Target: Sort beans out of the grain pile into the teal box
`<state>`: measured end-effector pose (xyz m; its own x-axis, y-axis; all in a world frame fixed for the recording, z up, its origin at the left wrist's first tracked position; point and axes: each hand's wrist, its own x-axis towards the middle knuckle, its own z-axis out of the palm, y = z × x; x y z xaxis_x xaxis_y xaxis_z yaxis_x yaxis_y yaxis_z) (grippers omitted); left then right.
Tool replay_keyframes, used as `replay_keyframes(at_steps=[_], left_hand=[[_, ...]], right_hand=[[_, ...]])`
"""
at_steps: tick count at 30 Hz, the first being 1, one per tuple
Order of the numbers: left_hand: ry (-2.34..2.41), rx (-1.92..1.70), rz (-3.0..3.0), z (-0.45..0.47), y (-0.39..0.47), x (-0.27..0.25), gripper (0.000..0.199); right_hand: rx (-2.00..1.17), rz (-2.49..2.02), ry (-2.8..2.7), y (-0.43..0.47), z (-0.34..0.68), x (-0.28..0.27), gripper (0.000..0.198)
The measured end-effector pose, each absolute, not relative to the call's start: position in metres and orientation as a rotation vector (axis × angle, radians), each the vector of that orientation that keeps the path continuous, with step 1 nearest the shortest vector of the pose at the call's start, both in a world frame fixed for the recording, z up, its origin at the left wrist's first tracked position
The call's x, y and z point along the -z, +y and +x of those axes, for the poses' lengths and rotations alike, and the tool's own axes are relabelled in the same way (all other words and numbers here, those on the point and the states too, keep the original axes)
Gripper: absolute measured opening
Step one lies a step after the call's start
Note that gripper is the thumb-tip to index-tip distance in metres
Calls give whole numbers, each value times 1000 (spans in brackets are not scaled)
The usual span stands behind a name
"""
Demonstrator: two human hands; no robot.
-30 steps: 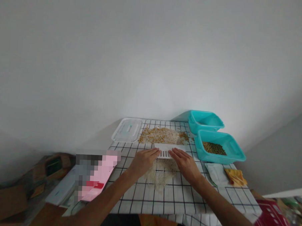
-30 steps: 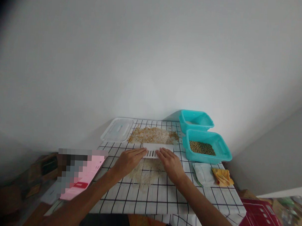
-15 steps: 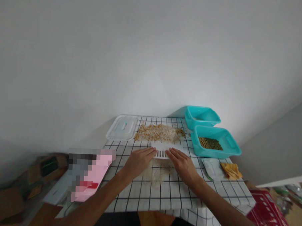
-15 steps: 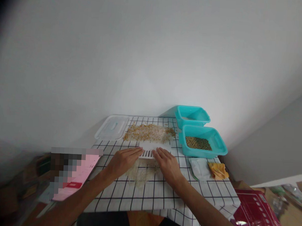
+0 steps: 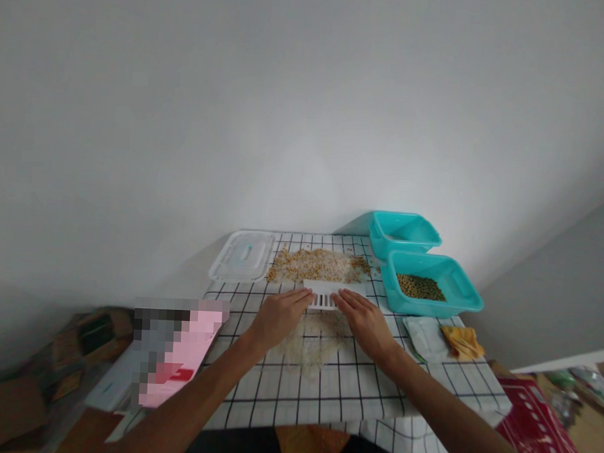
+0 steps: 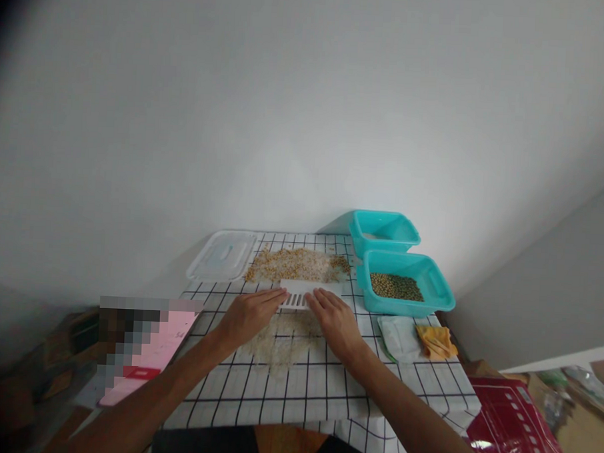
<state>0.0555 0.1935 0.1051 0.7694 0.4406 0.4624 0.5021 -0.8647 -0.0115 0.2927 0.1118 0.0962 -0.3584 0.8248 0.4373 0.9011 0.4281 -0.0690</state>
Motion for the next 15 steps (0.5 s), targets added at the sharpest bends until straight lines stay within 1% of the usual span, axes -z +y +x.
replay_keyframes(at_steps=[10, 15], left_hand=[[-778, 689, -2843, 59, 202, -107, 30], [-812, 720, -2840, 63, 210, -111, 30]], right_hand=[[220, -1493, -2292, 123, 297, -105, 49], [166, -1512, -2311, 134, 302, -113, 43]])
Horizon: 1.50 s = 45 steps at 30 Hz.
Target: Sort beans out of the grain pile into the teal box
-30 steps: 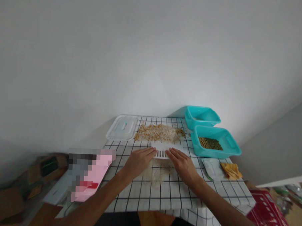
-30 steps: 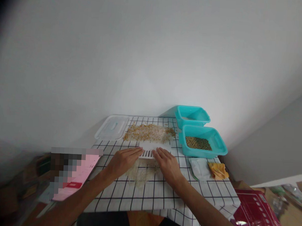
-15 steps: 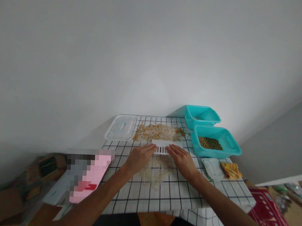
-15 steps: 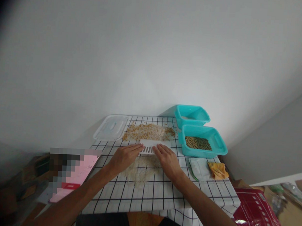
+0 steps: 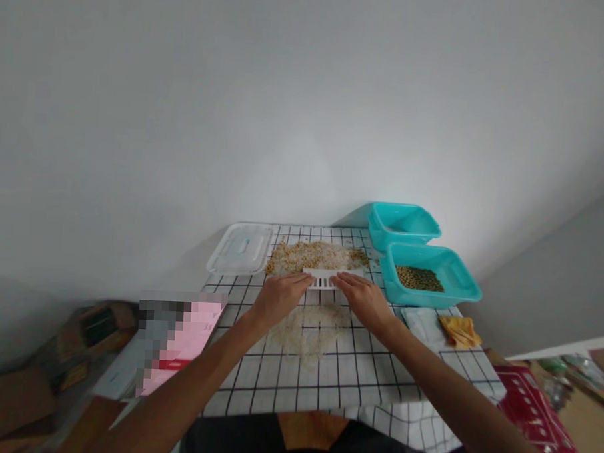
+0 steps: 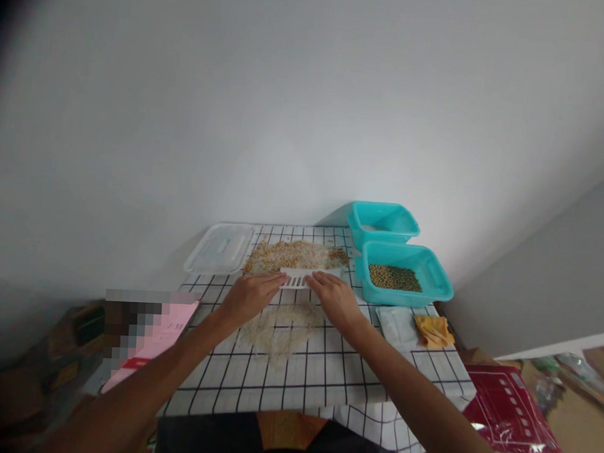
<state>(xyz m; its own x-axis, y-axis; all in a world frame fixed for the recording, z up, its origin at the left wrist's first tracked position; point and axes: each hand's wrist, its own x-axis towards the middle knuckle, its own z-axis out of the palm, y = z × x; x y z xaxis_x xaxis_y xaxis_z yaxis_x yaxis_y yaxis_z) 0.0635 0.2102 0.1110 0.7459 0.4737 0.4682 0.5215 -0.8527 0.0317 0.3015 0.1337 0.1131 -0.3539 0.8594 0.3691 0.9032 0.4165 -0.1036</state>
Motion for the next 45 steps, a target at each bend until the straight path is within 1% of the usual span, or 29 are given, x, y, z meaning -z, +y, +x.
replay_keyframes(at_steps=[11, 18, 23, 35, 45], left_hand=[[-805, 697, -2869, 60, 197, -117, 30], [-802, 638, -2922, 55, 183, -127, 28], [-786, 609, -2940, 52, 177, -127, 27], [-884, 612, -2889, 63, 192, -123, 29], [-954, 581, -2894, 68, 203, -125, 30]], right_hand=[[85, -1551, -2317, 118, 298, -118, 49], [28, -1582, -2315, 101, 297, -130, 36], [3, -1597, -2322, 95, 294, -130, 35], [24, -1645, -2337, 112, 298, -128, 46], [5, -1679, -2339, 125, 300, -134, 38]])
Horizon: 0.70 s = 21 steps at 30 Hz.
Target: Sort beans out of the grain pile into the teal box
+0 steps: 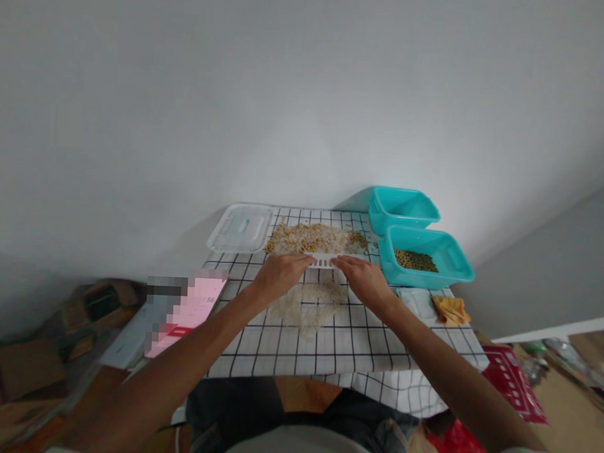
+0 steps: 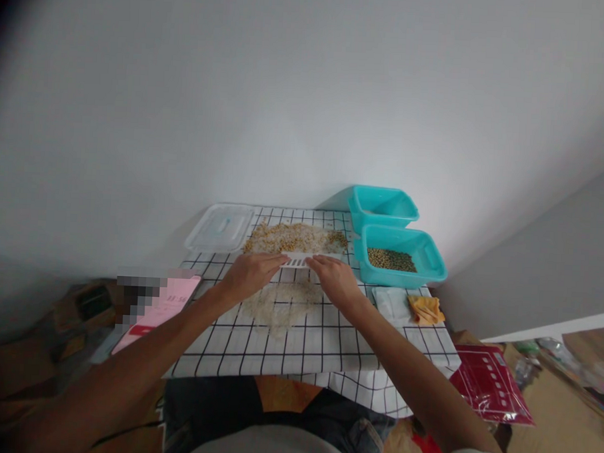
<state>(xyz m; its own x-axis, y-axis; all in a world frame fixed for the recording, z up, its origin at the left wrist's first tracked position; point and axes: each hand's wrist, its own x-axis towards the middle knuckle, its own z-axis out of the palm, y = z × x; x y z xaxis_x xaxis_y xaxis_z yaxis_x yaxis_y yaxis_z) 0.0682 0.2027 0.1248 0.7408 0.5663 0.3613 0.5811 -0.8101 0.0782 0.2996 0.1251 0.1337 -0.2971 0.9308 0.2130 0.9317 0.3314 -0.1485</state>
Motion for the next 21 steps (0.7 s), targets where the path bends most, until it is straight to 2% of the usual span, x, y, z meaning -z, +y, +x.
replay_keyframes(at_steps=[21], left_hand=[[-987, 318, -2985, 85, 238, -176, 31]], right_hand=[[-154, -1689, -2563, 178, 326, -181, 32]])
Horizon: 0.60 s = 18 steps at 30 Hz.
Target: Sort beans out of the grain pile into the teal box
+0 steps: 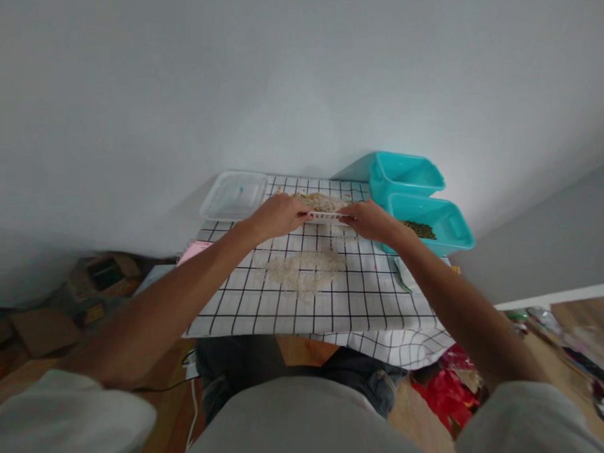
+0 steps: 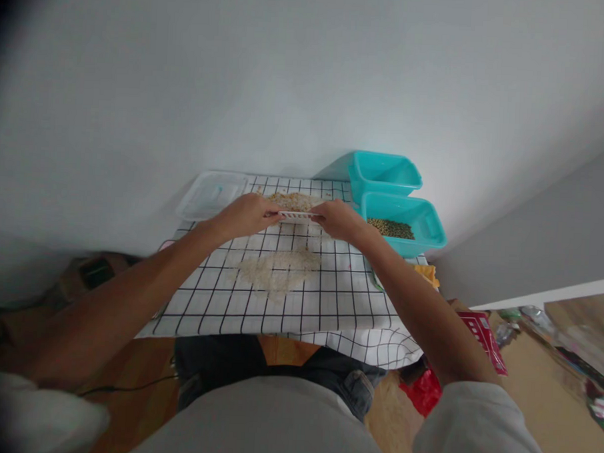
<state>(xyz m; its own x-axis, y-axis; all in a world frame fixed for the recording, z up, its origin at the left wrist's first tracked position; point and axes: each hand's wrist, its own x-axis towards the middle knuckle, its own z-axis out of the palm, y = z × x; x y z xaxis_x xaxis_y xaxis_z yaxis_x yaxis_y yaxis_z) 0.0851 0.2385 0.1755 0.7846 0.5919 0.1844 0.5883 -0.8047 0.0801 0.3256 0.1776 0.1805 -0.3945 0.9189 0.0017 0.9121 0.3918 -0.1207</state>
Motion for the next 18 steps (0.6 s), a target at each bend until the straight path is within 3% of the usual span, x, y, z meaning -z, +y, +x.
replay_keyframes(at_steps=[18], left_hand=[[870, -190, 2775, 89, 249, -193, 29]], right_hand=[[-162, -1705, -2650, 181, 328, -194, 34]])
